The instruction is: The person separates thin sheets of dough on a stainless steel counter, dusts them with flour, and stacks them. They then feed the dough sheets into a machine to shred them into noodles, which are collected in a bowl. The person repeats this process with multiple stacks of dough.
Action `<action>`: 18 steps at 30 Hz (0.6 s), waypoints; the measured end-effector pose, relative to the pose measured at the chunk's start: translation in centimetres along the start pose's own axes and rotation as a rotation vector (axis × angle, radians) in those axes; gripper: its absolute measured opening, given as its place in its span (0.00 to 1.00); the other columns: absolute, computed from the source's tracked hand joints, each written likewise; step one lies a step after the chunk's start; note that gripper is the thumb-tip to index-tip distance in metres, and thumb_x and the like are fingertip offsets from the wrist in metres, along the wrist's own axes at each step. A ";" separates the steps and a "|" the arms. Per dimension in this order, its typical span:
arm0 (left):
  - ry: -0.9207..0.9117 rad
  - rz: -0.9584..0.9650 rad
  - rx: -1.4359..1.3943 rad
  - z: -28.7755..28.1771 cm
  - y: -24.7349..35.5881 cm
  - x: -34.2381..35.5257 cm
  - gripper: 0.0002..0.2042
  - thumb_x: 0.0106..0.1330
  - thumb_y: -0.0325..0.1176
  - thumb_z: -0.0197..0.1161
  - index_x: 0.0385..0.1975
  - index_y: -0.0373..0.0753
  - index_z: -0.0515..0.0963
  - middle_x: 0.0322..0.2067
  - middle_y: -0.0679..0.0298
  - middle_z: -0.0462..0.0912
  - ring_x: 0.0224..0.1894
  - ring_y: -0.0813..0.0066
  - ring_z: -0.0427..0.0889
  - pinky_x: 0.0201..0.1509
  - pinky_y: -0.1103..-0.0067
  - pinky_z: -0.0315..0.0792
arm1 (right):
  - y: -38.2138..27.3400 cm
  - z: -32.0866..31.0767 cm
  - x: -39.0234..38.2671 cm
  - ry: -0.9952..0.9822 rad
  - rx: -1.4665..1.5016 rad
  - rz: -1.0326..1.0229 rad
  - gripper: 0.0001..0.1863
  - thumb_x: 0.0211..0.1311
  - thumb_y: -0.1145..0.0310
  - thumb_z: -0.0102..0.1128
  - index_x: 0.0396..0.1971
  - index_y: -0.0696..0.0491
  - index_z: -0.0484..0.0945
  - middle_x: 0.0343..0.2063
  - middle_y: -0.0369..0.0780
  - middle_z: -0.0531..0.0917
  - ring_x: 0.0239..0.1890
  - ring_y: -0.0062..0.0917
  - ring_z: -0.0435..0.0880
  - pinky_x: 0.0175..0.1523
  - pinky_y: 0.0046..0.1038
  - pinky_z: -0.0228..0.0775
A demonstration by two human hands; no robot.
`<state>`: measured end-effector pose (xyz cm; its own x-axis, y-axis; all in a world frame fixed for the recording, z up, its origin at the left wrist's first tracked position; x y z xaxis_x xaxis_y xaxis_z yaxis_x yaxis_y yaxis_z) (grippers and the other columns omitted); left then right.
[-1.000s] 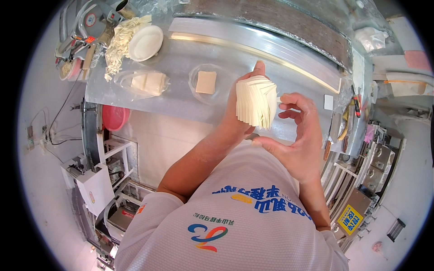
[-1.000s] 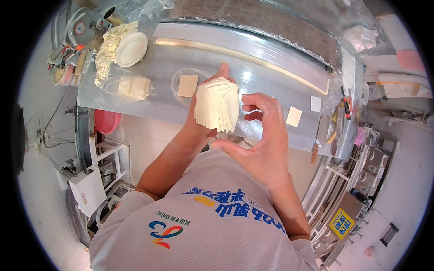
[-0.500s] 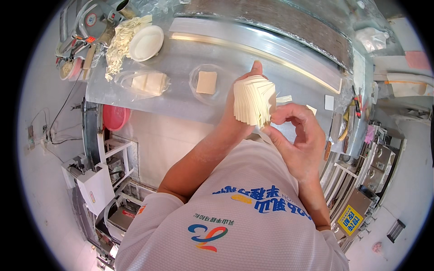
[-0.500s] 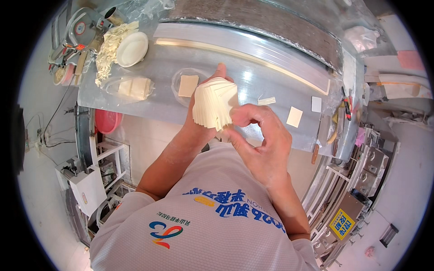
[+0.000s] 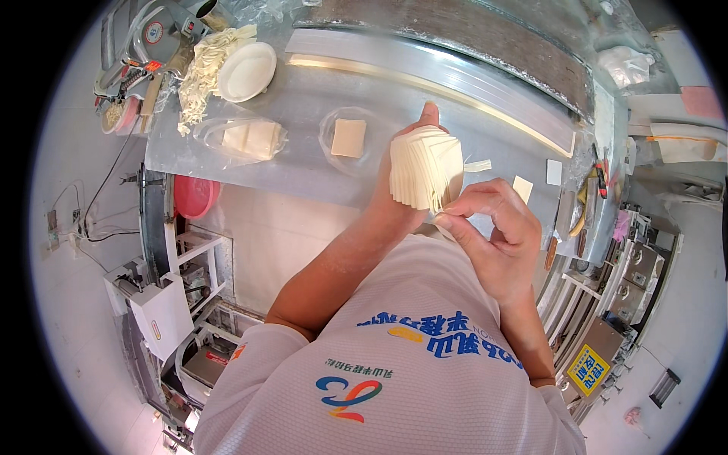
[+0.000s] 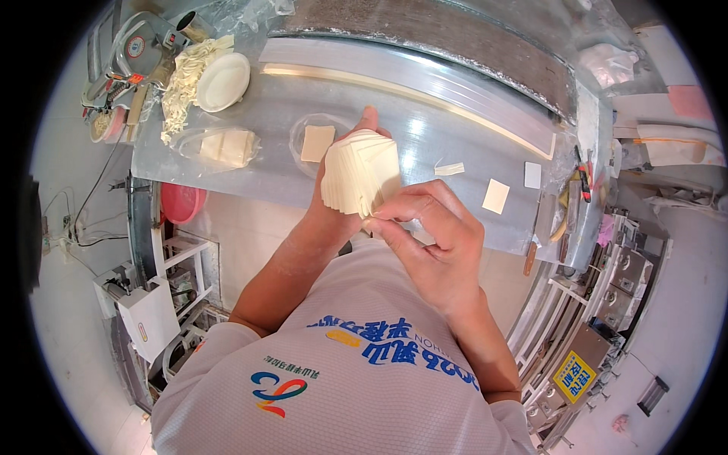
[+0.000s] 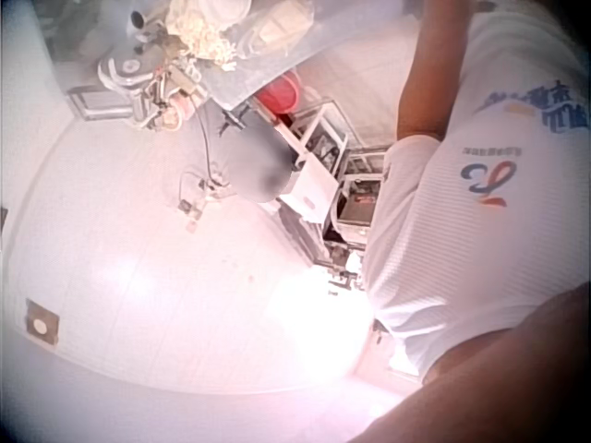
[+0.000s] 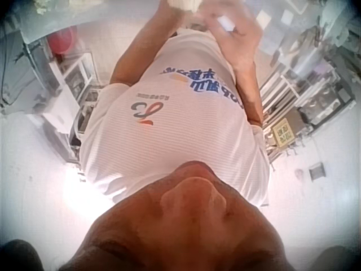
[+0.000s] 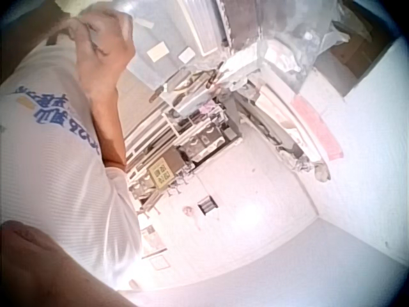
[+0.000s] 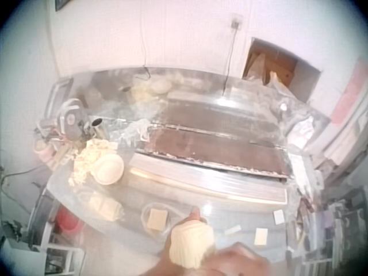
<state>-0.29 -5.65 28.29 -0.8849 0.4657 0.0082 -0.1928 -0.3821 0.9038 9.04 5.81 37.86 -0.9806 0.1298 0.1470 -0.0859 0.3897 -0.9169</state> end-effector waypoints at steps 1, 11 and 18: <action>0.001 -0.004 -0.028 0.2 0.2 0.1 0.18 0.87 0.48 0.49 0.43 0.40 0.77 0.36 0.73 0.77 0.38 0.86 0.73 0.46 0.83 0.72 | 0.2 0.0 0.0 0.009 0.041 0.015 0.10 0.55 0.81 0.79 0.37 0.56 0.88 0.38 0.39 0.85 0.39 0.22 0.84 0.42 0.24 0.76; -0.004 0.006 -0.222 -0.1 -0.7 -0.1 0.19 0.85 0.52 0.53 0.45 0.41 0.80 0.38 0.73 0.79 0.38 0.86 0.79 0.42 0.82 0.75 | 4.9 0.6 -2.0 0.123 0.797 0.571 0.07 0.71 0.75 0.70 0.44 0.56 0.83 0.43 0.36 0.85 0.44 0.18 0.82 0.53 0.23 0.73; 0.207 -0.134 0.068 -0.4 2.3 -0.1 0.24 0.83 0.56 0.54 0.33 0.42 0.78 0.28 0.73 0.76 0.31 0.86 0.76 0.39 0.83 0.73 | 7.0 2.4 -0.9 0.088 1.167 0.527 0.23 0.75 0.67 0.61 0.64 0.59 0.73 0.58 0.43 0.80 0.61 0.28 0.78 0.68 0.32 0.66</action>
<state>-0.83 -6.88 30.18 -0.9228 0.3325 -0.1947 -0.2910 -0.2704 0.9177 8.94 6.24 30.43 -0.9323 0.1003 -0.3476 0.1604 -0.7467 -0.6456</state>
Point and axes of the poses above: each hand's wrist, its own x-axis towards the middle knuckle, its own z-axis out of the palm, y = z × x, the point moved 5 cm from there along x, towards the middle knuckle
